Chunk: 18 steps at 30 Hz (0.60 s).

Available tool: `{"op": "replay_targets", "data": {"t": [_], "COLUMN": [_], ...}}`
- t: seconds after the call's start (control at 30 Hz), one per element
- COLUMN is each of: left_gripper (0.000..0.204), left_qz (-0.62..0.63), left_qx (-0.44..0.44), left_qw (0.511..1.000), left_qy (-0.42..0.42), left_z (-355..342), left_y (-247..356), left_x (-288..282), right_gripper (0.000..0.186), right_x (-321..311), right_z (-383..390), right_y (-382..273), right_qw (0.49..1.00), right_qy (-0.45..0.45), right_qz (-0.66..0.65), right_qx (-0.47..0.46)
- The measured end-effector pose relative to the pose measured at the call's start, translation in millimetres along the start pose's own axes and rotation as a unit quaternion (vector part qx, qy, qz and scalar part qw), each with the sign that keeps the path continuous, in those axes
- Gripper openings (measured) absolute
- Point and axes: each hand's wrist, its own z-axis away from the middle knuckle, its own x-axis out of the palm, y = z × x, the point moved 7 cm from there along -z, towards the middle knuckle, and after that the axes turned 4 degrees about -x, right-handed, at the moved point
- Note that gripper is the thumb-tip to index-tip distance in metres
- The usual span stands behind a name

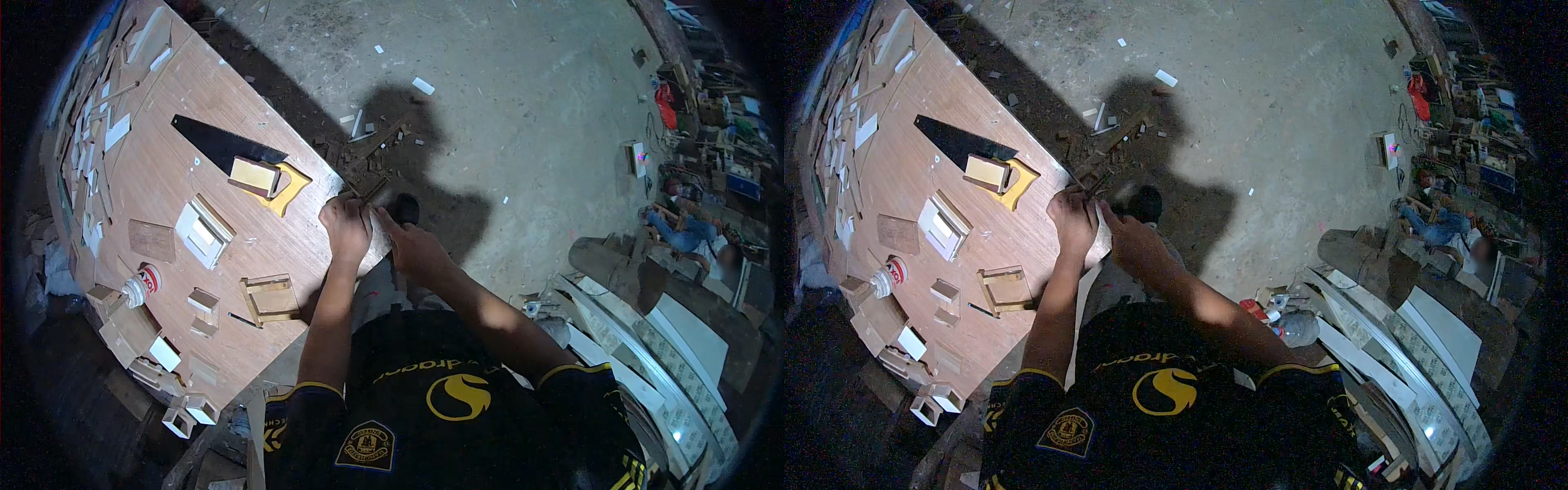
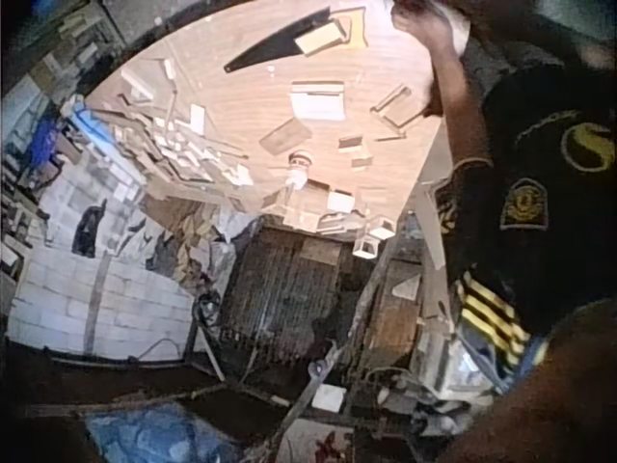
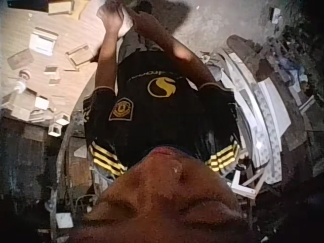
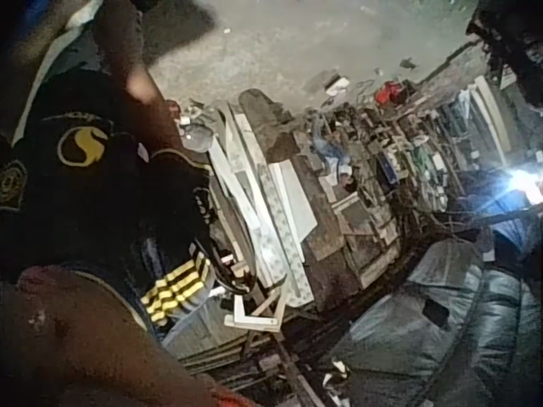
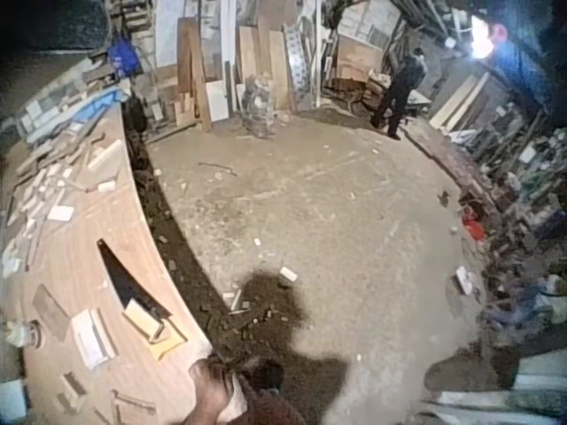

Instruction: Sawing, sanding, and gluing small wooden pieces for a project.

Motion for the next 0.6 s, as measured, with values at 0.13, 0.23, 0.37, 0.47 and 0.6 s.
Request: {"op": "replay_targets", "data": {"t": [0.13,0.23,0.37,0.47,0.6], "left_gripper": [0.016,0.017,0.016,0.017,0.019], "left_qz": [0.009,0.002,0.022,0.002,0.013], "left_qx": [0.01,0.01,0.006,0.014,0.023], "left_qw": [1.0,1.0,1.0,1.0,0.999], "left_qy": [0.003,0.006,0.012,0.019,0.028], "left_z": [-1.5,-0.8,-1.2,1.2,-0.1], "left_y": [1.5,-0.2,3.1,2.1,5.0], "left_x": [0.5,-0.7,-2.2,-3.1,-6.1], "right_gripper": [0.063,0.063,0.062,0.062,0.062], "right_x": [-3.2,-1.8,-0.8,0.0,0.0], "right_z": [0.8,0.8,-0.4,-0.3,1.0], "right_y": [-3.6,-4.9,1.6,1.3,1.8], "right_qw": [1.0,1.0,0.999,1.0,1.0], "right_qy": [0.024,0.02,0.031,0.001,-0.008], "right_qz": [0.004,0.006,0.016,0.015,0.012], "right_qx": [-0.009,-0.001,0.004,0.02,0.017]}}
